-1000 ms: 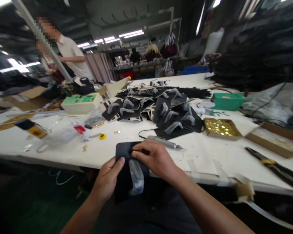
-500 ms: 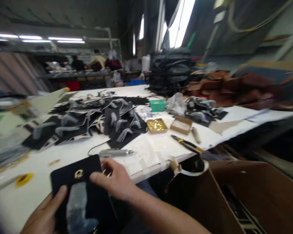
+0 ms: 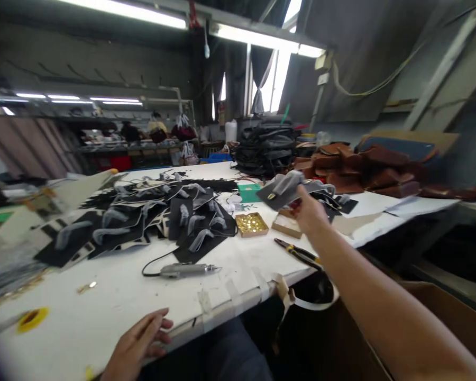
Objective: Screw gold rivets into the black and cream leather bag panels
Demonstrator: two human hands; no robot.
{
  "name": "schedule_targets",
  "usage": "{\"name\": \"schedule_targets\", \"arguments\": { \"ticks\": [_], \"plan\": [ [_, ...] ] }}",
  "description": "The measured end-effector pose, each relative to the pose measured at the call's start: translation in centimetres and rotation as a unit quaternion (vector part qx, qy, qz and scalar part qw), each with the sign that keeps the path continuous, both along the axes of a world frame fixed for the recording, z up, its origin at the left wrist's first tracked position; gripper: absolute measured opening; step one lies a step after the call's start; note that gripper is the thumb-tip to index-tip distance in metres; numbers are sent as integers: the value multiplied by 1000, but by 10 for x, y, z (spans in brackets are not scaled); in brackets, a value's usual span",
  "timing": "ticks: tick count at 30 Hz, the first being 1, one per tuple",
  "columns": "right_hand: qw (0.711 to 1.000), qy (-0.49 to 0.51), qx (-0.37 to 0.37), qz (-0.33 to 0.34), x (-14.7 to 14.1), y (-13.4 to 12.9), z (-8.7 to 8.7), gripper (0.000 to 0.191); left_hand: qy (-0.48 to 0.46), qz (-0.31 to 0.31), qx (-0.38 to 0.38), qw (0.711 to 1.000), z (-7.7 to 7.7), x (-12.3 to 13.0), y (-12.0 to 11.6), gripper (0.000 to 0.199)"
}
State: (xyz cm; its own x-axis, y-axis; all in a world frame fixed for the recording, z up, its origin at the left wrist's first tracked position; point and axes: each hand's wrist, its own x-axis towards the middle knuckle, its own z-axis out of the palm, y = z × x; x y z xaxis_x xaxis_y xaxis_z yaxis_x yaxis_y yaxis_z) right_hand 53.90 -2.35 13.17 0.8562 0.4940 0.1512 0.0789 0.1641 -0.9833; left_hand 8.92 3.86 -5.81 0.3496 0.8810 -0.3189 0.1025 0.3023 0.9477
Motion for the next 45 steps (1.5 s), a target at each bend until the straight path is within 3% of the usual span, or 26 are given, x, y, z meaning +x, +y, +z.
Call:
{"name": "schedule_targets", "arguments": {
  "ticks": [2,4,8,11,15,19,23,28,31,35,38,41,43,45],
  "plan": [
    [1000,-2,-6,-20,24,17,8,37,4,1,8,1000,-6,-10,7,79],
    [999,-18,-36,17,16,35,-9,31,10,14,23,1000,-9,-18,14,77],
    [971,-107,-148,156,-58,80,-77,42,20,44,70,996,-12,-31,30,68],
    [940,-180,-208,202,-110,132,-111,36,26,76,87,993,-19,-40,46,65],
    [904,-256,-279,198,-141,215,-125,28,7,105,73,992,-36,-51,59,59],
    [890,-268,-337,149,-152,291,-135,51,-14,84,52,995,-42,-56,61,50],
    [910,-215,-331,126,-154,324,-146,54,-44,81,41,995,-39,-59,61,45],
    [962,-137,-211,101,-148,302,-135,48,-69,68,33,995,-38,-65,62,46],
    [983,-110,-123,81,-147,283,-111,49,-77,61,32,995,-36,-67,61,47],
    [993,32,28,106,-157,266,-71,41,-86,66,45,993,-31,-67,59,46],
    [983,82,45,156,-187,246,-56,33,-108,91,56,988,-29,-69,59,47],
    [957,100,-1,272,-242,209,-68,39,-157,140,47,977,-25,-80,54,54],
    [909,74,-73,404,-285,175,-83,42,-215,168,25,962,-19,-92,46,60],
    [838,12,-165,520,-325,141,-98,41,-275,168,-9,946,-12,-106,36,64]
  ]
}}
